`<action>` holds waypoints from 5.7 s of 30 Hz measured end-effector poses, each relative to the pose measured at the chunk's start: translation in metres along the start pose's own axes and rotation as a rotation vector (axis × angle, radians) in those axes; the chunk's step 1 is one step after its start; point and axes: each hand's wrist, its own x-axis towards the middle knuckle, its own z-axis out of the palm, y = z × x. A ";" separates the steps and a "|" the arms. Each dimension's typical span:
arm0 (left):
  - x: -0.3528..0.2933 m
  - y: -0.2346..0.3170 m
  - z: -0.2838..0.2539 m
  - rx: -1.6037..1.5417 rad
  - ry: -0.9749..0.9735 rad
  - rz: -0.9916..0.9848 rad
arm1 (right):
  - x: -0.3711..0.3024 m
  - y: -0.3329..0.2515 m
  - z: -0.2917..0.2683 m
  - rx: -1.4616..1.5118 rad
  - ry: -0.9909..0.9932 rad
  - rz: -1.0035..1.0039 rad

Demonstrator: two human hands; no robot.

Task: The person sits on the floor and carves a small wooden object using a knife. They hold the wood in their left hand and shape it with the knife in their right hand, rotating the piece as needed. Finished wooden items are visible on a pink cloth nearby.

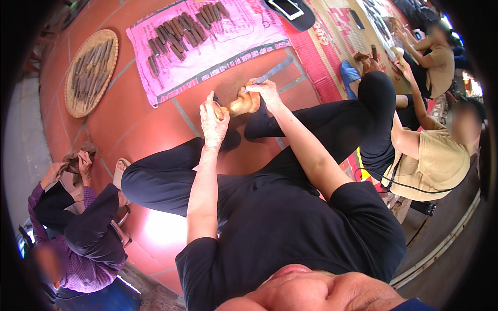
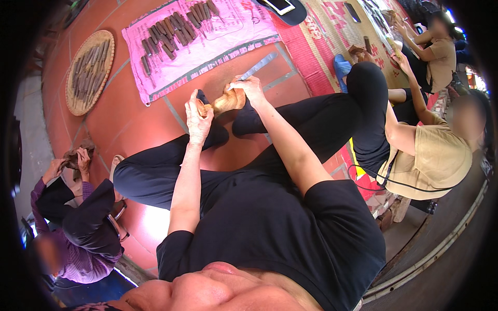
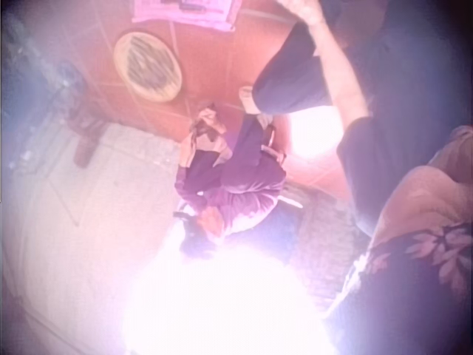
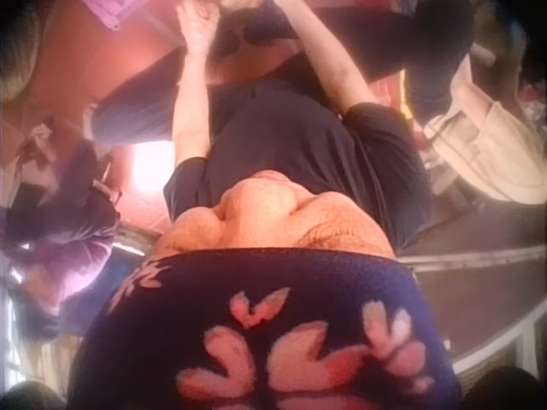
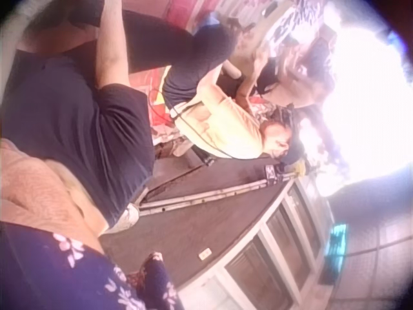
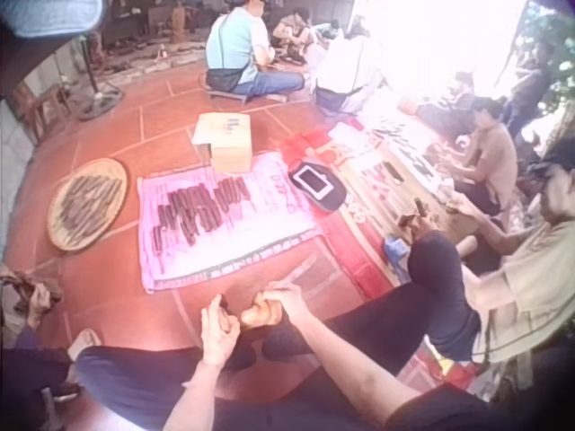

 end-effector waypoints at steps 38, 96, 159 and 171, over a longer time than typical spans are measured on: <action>-0.001 0.006 -0.002 -0.004 -0.009 0.023 | 0.012 0.003 0.007 0.048 0.145 -0.032; -0.002 0.006 -0.002 0.005 0.029 0.046 | 0.006 -0.006 0.015 -0.003 0.087 0.042; -0.002 0.007 -0.003 -0.008 -0.003 0.019 | 0.001 0.013 0.002 0.025 0.067 -0.077; -0.002 0.006 -0.001 -0.014 0.010 0.045 | -0.008 0.009 -0.005 0.056 0.109 -0.034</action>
